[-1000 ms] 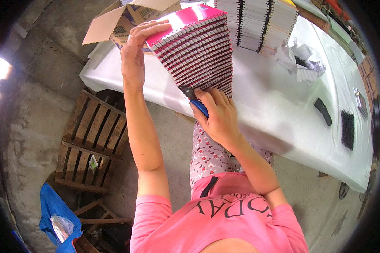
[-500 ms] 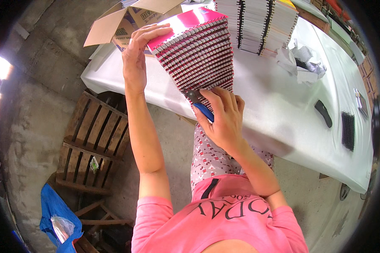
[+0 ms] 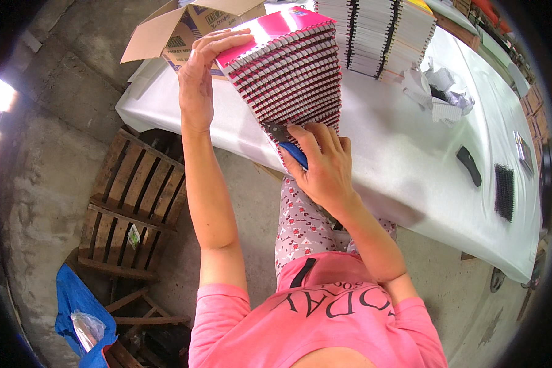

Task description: The person uses pliers to clip the wire bindings on a stack of notebooks, aligns the notebooks on a table, and packs them into a cardboard box.

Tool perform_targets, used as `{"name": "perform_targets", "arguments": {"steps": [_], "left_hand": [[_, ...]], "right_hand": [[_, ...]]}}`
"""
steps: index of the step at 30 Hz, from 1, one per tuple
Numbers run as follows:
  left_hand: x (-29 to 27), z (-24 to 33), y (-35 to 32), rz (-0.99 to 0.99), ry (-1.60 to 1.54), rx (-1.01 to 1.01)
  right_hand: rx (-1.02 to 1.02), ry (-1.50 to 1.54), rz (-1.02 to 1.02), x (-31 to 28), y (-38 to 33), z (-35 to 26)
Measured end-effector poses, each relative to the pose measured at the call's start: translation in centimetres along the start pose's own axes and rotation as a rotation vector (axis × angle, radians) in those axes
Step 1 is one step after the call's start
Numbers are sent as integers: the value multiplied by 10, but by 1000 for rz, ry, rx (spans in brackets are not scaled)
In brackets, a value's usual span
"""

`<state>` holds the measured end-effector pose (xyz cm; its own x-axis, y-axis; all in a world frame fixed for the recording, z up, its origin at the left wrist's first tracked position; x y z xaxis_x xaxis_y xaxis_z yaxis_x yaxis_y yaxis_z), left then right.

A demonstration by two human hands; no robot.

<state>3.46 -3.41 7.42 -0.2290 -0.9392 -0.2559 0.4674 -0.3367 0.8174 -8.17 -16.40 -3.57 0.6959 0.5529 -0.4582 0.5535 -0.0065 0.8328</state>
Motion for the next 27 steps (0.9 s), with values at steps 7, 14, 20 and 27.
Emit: {"name": "perform_targets", "arguments": {"steps": [7,14,20,27], "left_hand": [[2,-1,0,-24,20,-1],[1,-3,-1,-24,-6,-1],[2,-2,0,-14,12,29],[0,-2,1,1,-19,-9]], "right_hand": [[10,-23,-46,2,2,-3],[526,865,-277,40,-20,15],[496,794,-154,27,-21,14],[79,55,71,-11,0,-2]]}}
Point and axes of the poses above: each hand's wrist, its own y-axis towards the middle knuckle, its own x-axis out of the palm, z = x × y, the point moved 9 cm from there along y, towards the middle knuckle, and after that the axes turned 1 degree about -x, right-handed, at the moved point
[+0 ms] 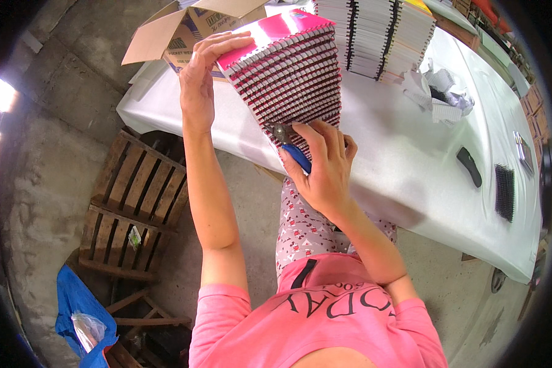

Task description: The person uses pliers to clip the wire bindings on a stack of notebooks, aligns the notebooks on a table, and packs them into a cardboard box.

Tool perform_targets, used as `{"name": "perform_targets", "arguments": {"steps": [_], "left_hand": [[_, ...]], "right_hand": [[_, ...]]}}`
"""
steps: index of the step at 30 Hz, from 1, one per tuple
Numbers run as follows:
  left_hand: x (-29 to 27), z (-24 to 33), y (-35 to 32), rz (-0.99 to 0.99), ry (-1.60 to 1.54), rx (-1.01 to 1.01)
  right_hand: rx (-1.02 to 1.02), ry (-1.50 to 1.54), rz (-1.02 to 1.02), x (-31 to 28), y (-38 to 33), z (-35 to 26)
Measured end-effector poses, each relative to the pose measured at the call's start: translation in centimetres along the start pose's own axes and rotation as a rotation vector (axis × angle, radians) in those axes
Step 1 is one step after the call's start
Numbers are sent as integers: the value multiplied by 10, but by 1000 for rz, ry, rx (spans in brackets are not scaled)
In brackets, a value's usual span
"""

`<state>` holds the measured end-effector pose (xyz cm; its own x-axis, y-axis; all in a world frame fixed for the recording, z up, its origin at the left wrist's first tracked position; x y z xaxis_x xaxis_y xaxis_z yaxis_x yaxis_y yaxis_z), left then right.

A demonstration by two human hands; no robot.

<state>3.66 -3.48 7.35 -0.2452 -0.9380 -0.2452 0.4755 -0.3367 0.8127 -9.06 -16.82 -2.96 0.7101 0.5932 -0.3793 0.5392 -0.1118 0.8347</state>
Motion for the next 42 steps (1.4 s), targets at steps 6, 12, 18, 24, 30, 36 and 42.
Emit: {"name": "perform_targets", "arguments": {"steps": [6,12,18,24,30,36,42], "left_hand": [[0,0,1,6,6,-9],[0,-1,1,-1,16,-5],[-1,-2,0,16,4,-10],[0,0,-1,-7,29,-17],[2,0,1,-54,68,-8],[0,-2,0,-51,72,-12],[0,-2,-1,-47,74,-3]], "right_hand": [[-73,-90,-1,3,10,-3],[-93,-116,-87,7,10,0],[581,906,-492,49,-8,29],[339,460,-325,23,0,24],[-51,-13,-9,-10,14,-5],[-120,-108,-4,-2,19,-5],[-128,-104,-106,7,18,-4]]}}
Point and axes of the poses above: each hand's wrist, its own y-axis towards the middle knuckle, its own x-axis out of the palm, z = x × y, the point moved 9 cm from there along y, towards the middle knuckle, and after that the axes turned 1 degree about -x, right-handed, at the moved point
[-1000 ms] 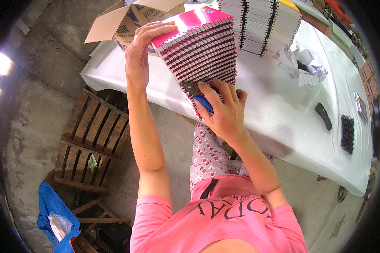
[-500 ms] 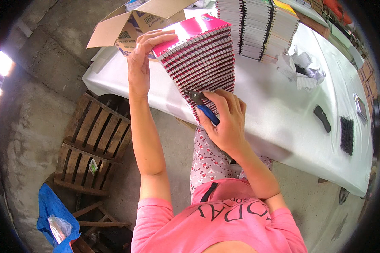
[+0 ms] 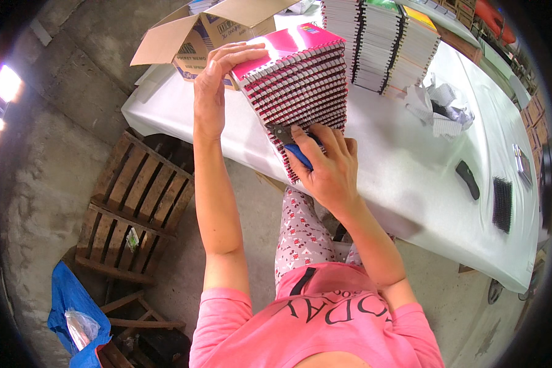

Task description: The person uses pliers to clip the wire bindings on a stack of notebooks, aligns the notebooks on a table, and packs them into a cardboard box.

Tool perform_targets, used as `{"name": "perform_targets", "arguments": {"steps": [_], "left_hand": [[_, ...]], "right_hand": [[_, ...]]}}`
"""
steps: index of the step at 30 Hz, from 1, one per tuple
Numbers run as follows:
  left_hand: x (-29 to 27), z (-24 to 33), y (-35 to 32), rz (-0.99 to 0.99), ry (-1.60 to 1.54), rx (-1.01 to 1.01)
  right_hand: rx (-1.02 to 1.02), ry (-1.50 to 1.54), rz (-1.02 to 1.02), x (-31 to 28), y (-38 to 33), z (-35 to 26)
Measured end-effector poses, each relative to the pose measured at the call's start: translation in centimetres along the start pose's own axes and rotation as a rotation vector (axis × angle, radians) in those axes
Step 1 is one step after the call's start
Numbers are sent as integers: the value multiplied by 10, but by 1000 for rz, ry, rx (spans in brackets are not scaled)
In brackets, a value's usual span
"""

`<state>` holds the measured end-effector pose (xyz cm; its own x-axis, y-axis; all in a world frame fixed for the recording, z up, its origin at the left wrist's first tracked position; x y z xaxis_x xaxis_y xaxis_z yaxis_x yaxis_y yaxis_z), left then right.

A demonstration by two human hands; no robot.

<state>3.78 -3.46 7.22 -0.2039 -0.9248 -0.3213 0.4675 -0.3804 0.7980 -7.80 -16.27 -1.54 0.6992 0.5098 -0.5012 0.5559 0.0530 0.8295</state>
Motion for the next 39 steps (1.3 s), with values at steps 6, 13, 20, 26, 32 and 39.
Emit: {"name": "perform_targets", "arguments": {"steps": [6,13,20,26,32,39], "left_hand": [[0,1,0,-8,1,19],[-1,4,2,-12,10,37],[-1,2,0,53,-44,-7],[0,3,2,34,-15,20],[-1,1,2,41,-18,3],[1,1,0,4,-16,1]], "right_hand": [[457,916,-170,37,-17,16],[584,914,-246,36,-22,14],[70,88,136,-15,-1,1],[4,-8,111,-12,9,-4],[18,1,26,-7,7,1],[280,631,-141,15,3,17]]}}
Point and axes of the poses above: each hand's wrist, its own y-axis towards the middle knuckle, its own x-axis out of the palm, z = x × y, the point moved 9 cm from there along y, towards the middle knuckle, and after that the axes turned 1 degree about -x, right-handed, at the moved point
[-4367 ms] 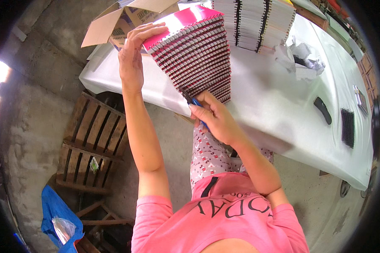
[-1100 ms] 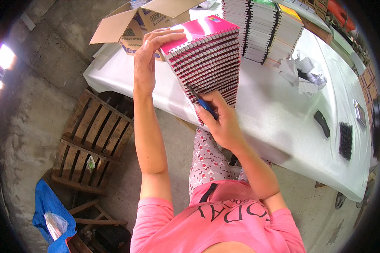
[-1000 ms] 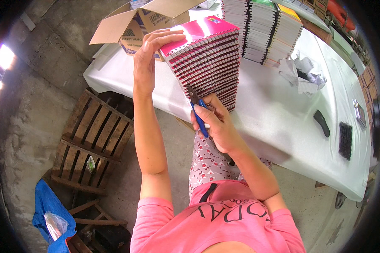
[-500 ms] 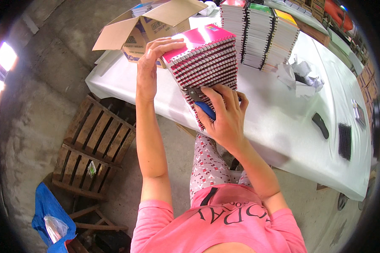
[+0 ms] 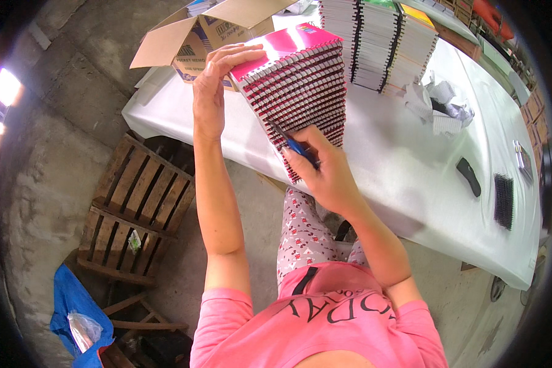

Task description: The person uses pliers to clip the wire bindings on a stack of notebooks, aligns the notebooks on a table, and packs them into a cardboard box.

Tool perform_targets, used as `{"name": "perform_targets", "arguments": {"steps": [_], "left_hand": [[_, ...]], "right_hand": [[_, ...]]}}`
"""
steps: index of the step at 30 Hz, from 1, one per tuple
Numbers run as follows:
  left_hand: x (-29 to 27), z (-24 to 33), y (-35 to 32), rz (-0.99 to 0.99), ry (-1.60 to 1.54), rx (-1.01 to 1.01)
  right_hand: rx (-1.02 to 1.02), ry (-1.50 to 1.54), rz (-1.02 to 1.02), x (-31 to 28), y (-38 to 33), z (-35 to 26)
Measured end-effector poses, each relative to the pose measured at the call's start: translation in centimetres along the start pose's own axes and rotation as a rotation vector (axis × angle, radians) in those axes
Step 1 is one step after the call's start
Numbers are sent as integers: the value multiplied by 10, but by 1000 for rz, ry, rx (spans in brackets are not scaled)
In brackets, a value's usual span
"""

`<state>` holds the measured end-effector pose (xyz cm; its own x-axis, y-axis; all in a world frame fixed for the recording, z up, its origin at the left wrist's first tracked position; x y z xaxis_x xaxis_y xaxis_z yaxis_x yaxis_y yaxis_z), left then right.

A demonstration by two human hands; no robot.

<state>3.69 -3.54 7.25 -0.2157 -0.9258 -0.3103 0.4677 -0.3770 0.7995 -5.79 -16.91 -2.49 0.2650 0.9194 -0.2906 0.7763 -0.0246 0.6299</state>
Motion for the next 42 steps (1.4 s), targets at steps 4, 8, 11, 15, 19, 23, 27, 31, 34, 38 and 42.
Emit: {"name": "perform_targets", "arguments": {"steps": [4,8,11,15,19,23,27,31,34,38,42], "left_hand": [[1,4,-1,-10,19,18],[-2,2,1,52,-30,0],[-1,2,-1,48,-27,3],[-2,2,1,47,-14,3],[-2,-1,-1,58,-19,-9],[-2,2,1,48,-12,3],[-2,3,1,59,-17,-16],[-2,2,-1,62,-15,-29],[2,3,-1,-11,5,-18],[2,2,0,-21,13,-21],[-1,2,-2,88,-61,-58]], "right_hand": [[532,607,-208,23,-15,23],[-104,-364,162,-13,-9,-22],[-246,-524,247,-20,-10,-37],[-341,-607,272,-17,-3,-45],[-348,-640,258,-13,1,-42],[-334,-661,203,-9,1,-40],[-165,-179,101,-5,7,-22],[424,693,-155,25,-4,12],[612,905,-249,34,-11,19],[-19,20,112,-7,2,-11],[-167,-356,236,-19,-8,-34]]}}
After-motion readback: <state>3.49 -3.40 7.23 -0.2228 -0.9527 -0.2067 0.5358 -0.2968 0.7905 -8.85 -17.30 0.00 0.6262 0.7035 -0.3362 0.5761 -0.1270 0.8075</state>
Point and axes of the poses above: each hand's wrist, its own y-axis towards the middle knuckle, its own x-axis out of the palm, z = x × y, the point moved 9 cm from there along y, towards the middle knuckle, and after that the axes turned 1 degree about -x, right-handed, at the moved point
